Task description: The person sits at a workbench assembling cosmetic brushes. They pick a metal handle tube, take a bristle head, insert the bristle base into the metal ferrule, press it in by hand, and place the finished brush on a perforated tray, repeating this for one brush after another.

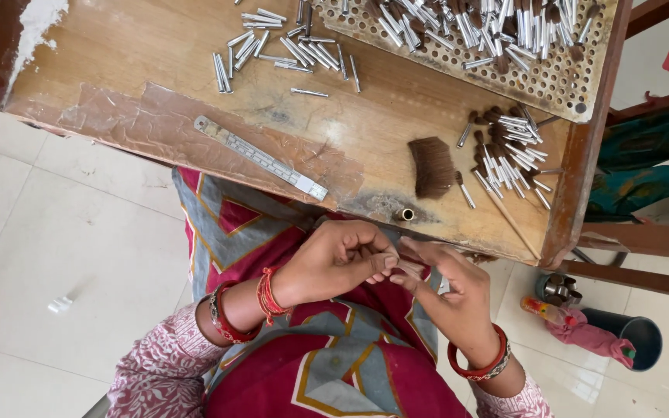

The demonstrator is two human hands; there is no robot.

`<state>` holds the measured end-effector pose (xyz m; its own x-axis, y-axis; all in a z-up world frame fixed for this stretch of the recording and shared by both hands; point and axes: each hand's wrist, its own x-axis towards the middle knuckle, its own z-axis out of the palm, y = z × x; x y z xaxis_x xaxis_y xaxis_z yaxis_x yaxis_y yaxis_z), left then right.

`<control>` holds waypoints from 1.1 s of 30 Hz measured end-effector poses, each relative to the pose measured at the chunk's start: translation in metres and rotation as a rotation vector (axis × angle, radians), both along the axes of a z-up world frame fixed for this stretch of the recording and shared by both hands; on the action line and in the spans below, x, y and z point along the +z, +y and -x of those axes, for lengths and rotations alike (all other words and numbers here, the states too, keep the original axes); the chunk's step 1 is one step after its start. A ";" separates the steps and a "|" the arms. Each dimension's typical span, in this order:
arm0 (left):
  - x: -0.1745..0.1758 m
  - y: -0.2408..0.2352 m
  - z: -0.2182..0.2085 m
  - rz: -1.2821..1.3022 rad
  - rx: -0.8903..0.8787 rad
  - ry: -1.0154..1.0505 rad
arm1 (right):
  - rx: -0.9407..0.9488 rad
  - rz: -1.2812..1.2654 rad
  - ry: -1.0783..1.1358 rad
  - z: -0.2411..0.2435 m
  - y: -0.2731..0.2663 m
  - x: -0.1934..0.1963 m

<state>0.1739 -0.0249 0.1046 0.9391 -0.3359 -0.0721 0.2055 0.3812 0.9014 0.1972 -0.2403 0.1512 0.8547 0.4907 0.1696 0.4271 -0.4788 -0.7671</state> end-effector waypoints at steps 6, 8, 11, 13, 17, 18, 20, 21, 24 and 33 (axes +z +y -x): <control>0.006 0.000 0.003 -0.048 -0.010 -0.056 | 0.076 -0.089 -0.142 0.006 -0.001 0.002; 0.009 0.003 0.004 -0.053 -0.047 -0.057 | 0.075 -0.091 -0.199 0.008 -0.002 -0.002; 0.010 0.004 0.005 -0.080 -0.055 -0.079 | 0.070 -0.072 -0.301 0.009 0.007 0.004; 0.010 0.007 0.004 -0.097 -0.053 -0.091 | 0.094 -0.103 -0.330 0.009 0.010 0.003; -0.003 0.007 0.000 -0.062 -0.115 -0.058 | 0.091 -0.114 -0.373 0.013 0.015 0.005; -0.005 0.007 -0.001 -0.063 -0.113 -0.058 | 0.094 -0.115 -0.373 0.014 0.016 0.004; -0.011 0.008 -0.004 0.012 -0.159 -0.010 | 0.024 -0.161 -0.365 0.017 0.019 0.002; -0.008 0.014 -0.008 0.013 -0.157 -0.008 | 0.026 -0.160 -0.364 0.017 0.020 0.003; 0.009 0.042 -0.024 -0.099 -0.086 -0.078 | -0.067 -0.180 -0.376 0.019 0.021 0.006; 0.022 0.181 -0.132 -1.417 0.896 -0.634 | -0.148 -0.063 -0.173 0.005 -0.007 -0.011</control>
<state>0.3059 0.1556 0.1271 0.7778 0.2312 0.5844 -0.0809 -0.8853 0.4579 0.1923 -0.2470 0.1398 0.8720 0.3463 0.3460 0.4836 -0.4994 -0.7189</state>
